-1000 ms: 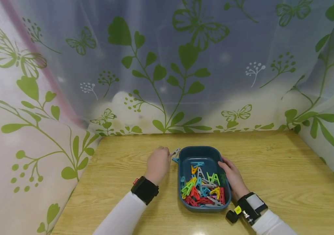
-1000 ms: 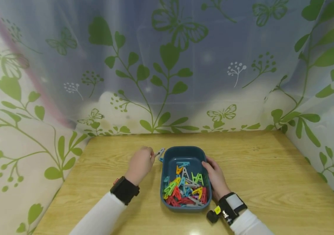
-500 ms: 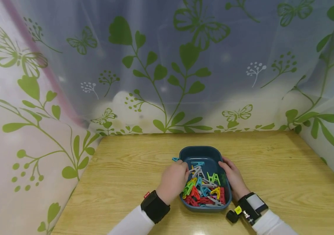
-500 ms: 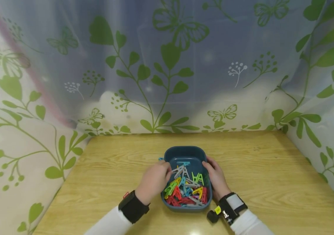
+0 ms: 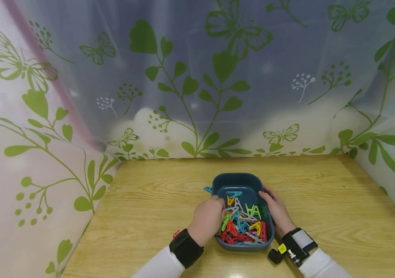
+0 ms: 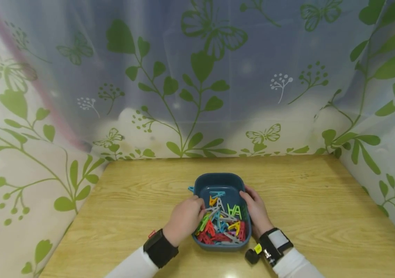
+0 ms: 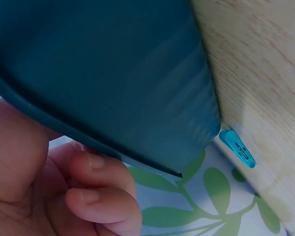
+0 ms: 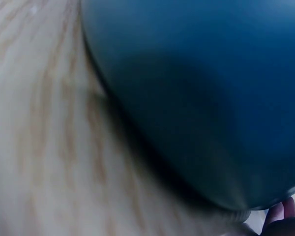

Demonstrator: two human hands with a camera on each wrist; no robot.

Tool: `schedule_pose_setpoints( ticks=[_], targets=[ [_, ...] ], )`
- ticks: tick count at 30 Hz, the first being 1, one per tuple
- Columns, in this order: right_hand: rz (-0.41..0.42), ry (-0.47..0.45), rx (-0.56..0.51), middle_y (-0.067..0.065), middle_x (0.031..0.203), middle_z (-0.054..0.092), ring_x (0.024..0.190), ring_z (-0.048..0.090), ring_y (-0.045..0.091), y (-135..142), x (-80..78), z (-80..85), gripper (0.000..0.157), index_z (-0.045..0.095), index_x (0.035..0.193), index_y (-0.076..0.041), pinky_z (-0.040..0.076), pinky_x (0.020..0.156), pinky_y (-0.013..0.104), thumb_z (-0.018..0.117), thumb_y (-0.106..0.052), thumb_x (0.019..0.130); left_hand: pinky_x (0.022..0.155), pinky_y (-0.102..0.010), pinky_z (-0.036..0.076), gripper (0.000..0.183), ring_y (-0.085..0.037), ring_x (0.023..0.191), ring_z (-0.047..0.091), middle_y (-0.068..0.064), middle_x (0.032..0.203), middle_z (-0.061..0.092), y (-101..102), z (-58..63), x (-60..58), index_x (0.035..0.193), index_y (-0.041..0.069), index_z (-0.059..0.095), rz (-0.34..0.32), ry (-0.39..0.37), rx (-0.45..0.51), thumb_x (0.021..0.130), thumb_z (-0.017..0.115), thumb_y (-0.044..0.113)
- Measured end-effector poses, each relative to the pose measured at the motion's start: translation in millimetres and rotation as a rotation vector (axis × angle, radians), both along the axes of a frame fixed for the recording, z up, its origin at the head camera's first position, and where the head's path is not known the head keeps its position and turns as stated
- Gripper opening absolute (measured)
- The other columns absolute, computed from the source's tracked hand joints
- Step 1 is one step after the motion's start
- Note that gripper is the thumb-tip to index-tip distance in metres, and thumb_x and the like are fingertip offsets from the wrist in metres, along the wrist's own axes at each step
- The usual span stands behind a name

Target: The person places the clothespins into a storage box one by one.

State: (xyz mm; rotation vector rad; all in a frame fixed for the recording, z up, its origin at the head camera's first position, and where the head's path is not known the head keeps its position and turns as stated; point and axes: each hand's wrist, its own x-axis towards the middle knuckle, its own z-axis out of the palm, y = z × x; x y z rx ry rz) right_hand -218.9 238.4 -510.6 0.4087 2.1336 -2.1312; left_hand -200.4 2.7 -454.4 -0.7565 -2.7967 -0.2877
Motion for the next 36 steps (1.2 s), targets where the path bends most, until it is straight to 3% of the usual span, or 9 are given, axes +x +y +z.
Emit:
schedule_pose_setpoints(
  ticks=[10, 19, 26, 36],
  targets=[
    [0.000, -0.004, -0.001, 0.014, 0.164, 0.035, 0.139, 0.046, 0.029, 0, 0.7, -0.9, 0.067, 0.026, 0.163, -0.017, 0.047, 0.090, 0.019, 0.047, -0.047, 0.108, 0.053, -0.022, 0.040, 0.022, -0.007, 0.063, 0.053, 0.005, 0.074, 0.054, -1, -3.3, 0.9, 0.077, 0.015, 0.066, -0.002, -0.001, 0.009, 0.092, 0.079, 0.025],
    [-0.006, -0.007, -0.009, 0.014, 0.163, 0.036, 0.138, 0.047, 0.029, 0, 0.9, -0.9, 0.066, 0.026, 0.163, -0.018, 0.048, 0.091, 0.021, 0.047, -0.047, 0.108, 0.050, -0.019, 0.036, 0.018, -0.004, 0.057, 0.043, 0.003, 0.079, 0.053, -5, 4.2, -3.7, 0.083, 0.013, 0.066, -0.013, -0.020, 0.142, 0.095, 0.076, 0.023],
    [-0.010, -0.010, -0.020, 0.014, 0.162, 0.039, 0.133, 0.051, 0.026, -1, 0.9, 0.3, 0.065, 0.027, 0.163, -0.017, 0.050, 0.088, 0.019, 0.047, -0.046, 0.108, 0.053, -0.022, 0.039, 0.015, -0.008, 0.059, 0.048, -0.001, 0.082, 0.058, -17, 8.3, -21.3, 0.087, 0.011, 0.066, 0.052, -0.006, 0.271, 0.096, 0.073, 0.019],
    [-0.004, -0.013, -0.019, 0.014, 0.163, 0.036, 0.137, 0.048, 0.028, 0, 0.5, 0.3, 0.065, 0.025, 0.163, -0.018, 0.048, 0.091, 0.021, 0.046, -0.046, 0.108, 0.055, -0.029, 0.046, 0.009, -0.017, 0.064, 0.058, -0.005, 0.083, 0.062, -34, -5.7, -52.0, 0.089, 0.008, 0.066, 0.141, -0.007, 0.240, 0.094, 0.074, 0.007]
  ],
)
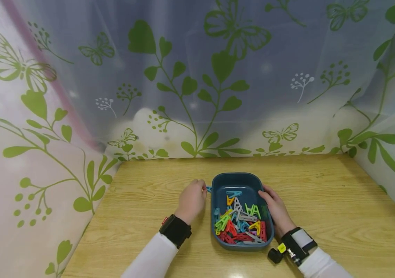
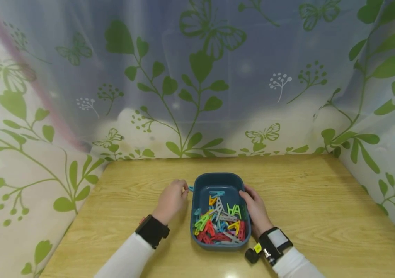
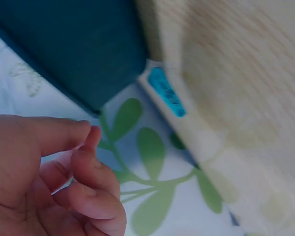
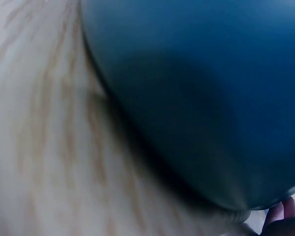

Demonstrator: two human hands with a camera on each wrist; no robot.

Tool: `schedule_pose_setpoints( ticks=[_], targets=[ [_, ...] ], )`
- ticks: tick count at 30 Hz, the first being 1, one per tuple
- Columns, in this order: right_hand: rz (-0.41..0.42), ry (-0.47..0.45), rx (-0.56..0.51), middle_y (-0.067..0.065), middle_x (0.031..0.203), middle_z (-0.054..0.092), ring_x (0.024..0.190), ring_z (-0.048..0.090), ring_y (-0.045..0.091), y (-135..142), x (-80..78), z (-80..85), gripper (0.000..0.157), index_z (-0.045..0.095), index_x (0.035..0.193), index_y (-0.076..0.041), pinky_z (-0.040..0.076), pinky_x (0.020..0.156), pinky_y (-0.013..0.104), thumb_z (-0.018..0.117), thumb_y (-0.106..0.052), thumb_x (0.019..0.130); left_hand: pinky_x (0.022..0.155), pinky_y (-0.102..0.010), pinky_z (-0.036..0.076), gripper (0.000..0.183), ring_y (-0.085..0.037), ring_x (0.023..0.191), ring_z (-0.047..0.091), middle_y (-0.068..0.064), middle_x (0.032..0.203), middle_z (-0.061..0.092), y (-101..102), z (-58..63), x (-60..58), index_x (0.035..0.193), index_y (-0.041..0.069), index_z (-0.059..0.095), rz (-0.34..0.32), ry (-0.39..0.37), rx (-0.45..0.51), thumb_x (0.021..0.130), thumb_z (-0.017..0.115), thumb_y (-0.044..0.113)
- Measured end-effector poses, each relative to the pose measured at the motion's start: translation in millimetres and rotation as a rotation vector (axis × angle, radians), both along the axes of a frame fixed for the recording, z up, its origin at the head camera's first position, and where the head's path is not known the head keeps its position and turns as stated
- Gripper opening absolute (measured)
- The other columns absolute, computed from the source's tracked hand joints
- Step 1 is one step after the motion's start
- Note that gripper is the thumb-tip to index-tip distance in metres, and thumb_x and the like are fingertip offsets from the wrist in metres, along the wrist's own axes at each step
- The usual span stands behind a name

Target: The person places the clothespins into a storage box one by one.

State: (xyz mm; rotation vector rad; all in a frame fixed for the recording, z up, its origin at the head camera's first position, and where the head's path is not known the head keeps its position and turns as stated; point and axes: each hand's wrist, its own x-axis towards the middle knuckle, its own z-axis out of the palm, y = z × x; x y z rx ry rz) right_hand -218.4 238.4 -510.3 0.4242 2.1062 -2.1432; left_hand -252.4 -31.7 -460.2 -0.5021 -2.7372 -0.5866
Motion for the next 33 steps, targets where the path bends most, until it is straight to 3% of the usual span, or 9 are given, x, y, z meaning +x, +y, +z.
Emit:
schedule_pose_setpoints(
  ticks=[4, 8, 17, 23, 33],
  targets=[
    [0.007, 0.003, 0.007, 0.015, 0.164, 0.035, 0.139, 0.047, 0.030, 0, 0.5, -0.6, 0.068, 0.025, 0.164, -0.017, 0.048, 0.093, 0.023, 0.047, -0.048, 0.108, 0.059, -0.030, 0.049, 0.006, -0.018, 0.069, 0.061, -0.005, 0.089, 0.064, -2, -5.0, -9.6, 0.095, 0.009, 0.069, -0.004, -0.065, -0.051, 0.093, 0.072, 0.004],
    [0.006, 0.005, 0.010, 0.016, 0.163, 0.036, 0.138, 0.048, 0.030, 0, 1.2, -0.8, 0.068, 0.025, 0.164, -0.017, 0.048, 0.091, 0.022, 0.047, -0.048, 0.108, 0.063, -0.032, 0.053, 0.015, -0.021, 0.077, 0.066, -0.007, 0.097, 0.066, -1, -11.0, -17.1, 0.107, 0.009, 0.073, -0.046, -0.117, -0.098, 0.093, 0.070, 0.003],
    [-0.005, 0.026, 0.021, 0.016, 0.159, 0.042, 0.129, 0.054, 0.025, -2, 0.7, -2.1, 0.062, 0.030, 0.161, -0.014, 0.049, 0.088, 0.018, 0.046, -0.043, 0.109, 0.067, -0.035, 0.054, 0.026, -0.020, 0.081, 0.063, -0.009, 0.097, 0.062, 0, -21.9, -26.4, 0.119, 0.010, 0.073, -0.107, -0.152, -0.198, 0.096, 0.065, 0.003],
    [-0.001, 0.027, 0.015, 0.017, 0.160, 0.040, 0.132, 0.052, 0.027, -3, 0.4, -0.6, 0.063, 0.029, 0.162, -0.013, 0.048, 0.092, 0.021, 0.046, -0.042, 0.109, 0.065, -0.034, 0.053, 0.023, -0.019, 0.078, 0.061, -0.008, 0.095, 0.060, -2, -25.2, -26.5, 0.115, 0.011, 0.074, -0.104, -0.151, -0.201, 0.096, 0.065, 0.002],
    [0.004, 0.018, 0.000, 0.017, 0.162, 0.037, 0.136, 0.049, 0.029, 0, -0.2, 0.4, 0.064, 0.025, 0.163, -0.014, 0.048, 0.090, 0.020, 0.045, -0.042, 0.110, 0.057, -0.031, 0.048, 0.011, -0.019, 0.070, 0.060, -0.006, 0.086, 0.056, -3, -22.9, -22.8, 0.088, 0.009, 0.071, -0.098, -0.111, -0.232, 0.090, 0.071, -0.001]
  ],
)
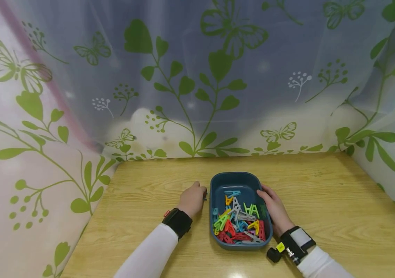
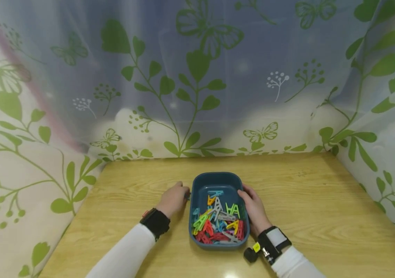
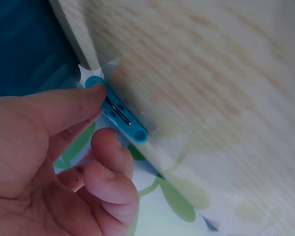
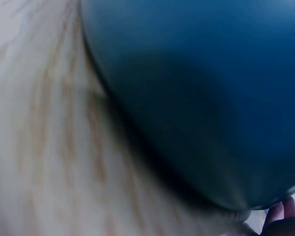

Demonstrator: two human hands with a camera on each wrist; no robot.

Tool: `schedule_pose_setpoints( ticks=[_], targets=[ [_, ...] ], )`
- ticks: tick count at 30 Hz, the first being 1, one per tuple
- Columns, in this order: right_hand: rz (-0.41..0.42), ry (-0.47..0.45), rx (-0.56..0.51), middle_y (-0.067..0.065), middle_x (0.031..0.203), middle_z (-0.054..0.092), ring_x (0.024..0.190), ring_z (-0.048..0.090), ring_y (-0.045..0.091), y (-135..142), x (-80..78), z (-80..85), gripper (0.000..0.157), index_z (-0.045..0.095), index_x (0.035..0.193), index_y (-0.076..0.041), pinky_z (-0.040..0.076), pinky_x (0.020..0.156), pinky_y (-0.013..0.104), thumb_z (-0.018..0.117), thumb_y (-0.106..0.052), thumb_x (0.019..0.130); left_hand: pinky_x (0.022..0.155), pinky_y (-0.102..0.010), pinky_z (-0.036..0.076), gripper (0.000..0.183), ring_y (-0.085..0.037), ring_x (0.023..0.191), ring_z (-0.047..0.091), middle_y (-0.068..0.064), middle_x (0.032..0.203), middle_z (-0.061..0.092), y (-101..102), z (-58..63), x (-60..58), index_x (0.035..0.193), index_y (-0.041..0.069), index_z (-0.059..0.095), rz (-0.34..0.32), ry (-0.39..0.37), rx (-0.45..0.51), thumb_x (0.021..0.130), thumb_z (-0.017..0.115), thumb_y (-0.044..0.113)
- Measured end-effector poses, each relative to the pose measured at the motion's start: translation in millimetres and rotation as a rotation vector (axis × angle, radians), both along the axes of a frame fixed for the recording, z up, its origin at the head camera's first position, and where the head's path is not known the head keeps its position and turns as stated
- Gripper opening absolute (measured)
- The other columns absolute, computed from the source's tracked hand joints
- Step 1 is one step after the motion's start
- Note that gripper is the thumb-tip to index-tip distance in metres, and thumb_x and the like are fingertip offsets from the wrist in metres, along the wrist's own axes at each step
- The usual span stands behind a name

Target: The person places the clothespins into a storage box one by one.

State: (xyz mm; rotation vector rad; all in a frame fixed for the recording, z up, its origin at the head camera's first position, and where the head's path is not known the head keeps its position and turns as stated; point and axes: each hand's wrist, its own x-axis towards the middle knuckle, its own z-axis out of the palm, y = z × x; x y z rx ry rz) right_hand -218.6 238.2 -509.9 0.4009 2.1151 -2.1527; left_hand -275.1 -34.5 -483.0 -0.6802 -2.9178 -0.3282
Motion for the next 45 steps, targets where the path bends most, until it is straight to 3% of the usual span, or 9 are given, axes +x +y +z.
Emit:
schedule_pose_setpoints(
  ticks=[8, 16, 23, 26, 35, 40, 45],
  targets=[
    [-0.002, -0.006, 0.004, 0.016, 0.162, 0.038, 0.131, 0.052, 0.026, 0, 1.2, -1.0, 0.065, 0.025, 0.163, -0.016, 0.049, 0.087, 0.019, 0.046, -0.045, 0.109, 0.055, -0.035, 0.051, 0.010, -0.022, 0.068, 0.063, -0.008, 0.087, 0.057, -2, 2.4, 4.9, 0.085, 0.008, 0.068, 0.058, 0.031, -0.024, 0.091, 0.073, 0.001],
    [0.013, 0.006, -0.007, 0.016, 0.163, 0.036, 0.133, 0.052, 0.024, 0, 2.7, -0.3, 0.069, 0.023, 0.164, -0.016, 0.049, 0.090, 0.019, 0.045, -0.050, 0.108, 0.052, -0.033, 0.052, 0.009, -0.022, 0.065, 0.064, -0.010, 0.087, 0.060, 1, 24.1, 15.6, 0.089, 0.006, 0.065, 0.106, 0.091, 0.030, 0.092, 0.072, 0.001],
    [0.004, -0.005, -0.013, 0.015, 0.164, 0.035, 0.136, 0.049, 0.027, -1, 2.0, -0.7, 0.069, 0.023, 0.164, -0.016, 0.049, 0.089, 0.019, 0.045, -0.049, 0.108, 0.052, -0.026, 0.045, 0.008, -0.015, 0.064, 0.059, -0.004, 0.085, 0.057, 13, 49.3, 47.2, 0.091, 0.009, 0.067, 0.011, 0.158, 0.080, 0.093, 0.075, 0.008],
    [0.001, -0.013, -0.009, 0.015, 0.164, 0.035, 0.136, 0.049, 0.028, -1, 1.1, -1.0, 0.069, 0.023, 0.164, -0.016, 0.049, 0.088, 0.018, 0.046, -0.050, 0.108, 0.052, -0.022, 0.042, 0.009, -0.011, 0.064, 0.056, -0.002, 0.084, 0.055, 21, 52.7, 62.8, 0.092, 0.011, 0.067, -0.042, 0.158, 0.069, 0.094, 0.076, 0.011],
    [0.004, -0.011, -0.013, 0.014, 0.163, 0.037, 0.133, 0.051, 0.026, 1, 0.2, -1.8, 0.068, 0.024, 0.164, -0.017, 0.050, 0.089, 0.019, 0.046, -0.050, 0.108, 0.052, -0.019, 0.040, 0.006, -0.006, 0.059, 0.048, 0.001, 0.084, 0.055, 38, 47.1, 95.4, 0.101, 0.012, 0.073, -0.144, 0.179, -0.049, 0.096, 0.073, 0.015],
    [0.000, -0.007, -0.031, 0.014, 0.161, 0.039, 0.125, 0.056, 0.019, 0, -0.4, -1.0, 0.066, 0.026, 0.163, -0.017, 0.051, 0.088, 0.019, 0.046, -0.049, 0.108, 0.052, -0.020, 0.044, 0.010, -0.007, 0.058, 0.048, 0.000, 0.089, 0.060, 41, 38.2, 101.7, 0.105, 0.015, 0.076, -0.197, 0.198, -0.115, 0.095, 0.074, 0.013],
    [-0.001, -0.010, -0.021, 0.014, 0.162, 0.038, 0.130, 0.054, 0.023, 0, 0.1, -0.9, 0.068, 0.026, 0.163, -0.016, 0.050, 0.088, 0.018, 0.046, -0.050, 0.108, 0.051, -0.020, 0.044, 0.014, -0.007, 0.057, 0.048, 0.000, 0.090, 0.061, 42, 32.7, 104.3, 0.108, 0.016, 0.076, -0.208, 0.217, -0.146, 0.094, 0.076, 0.012]
  ],
)
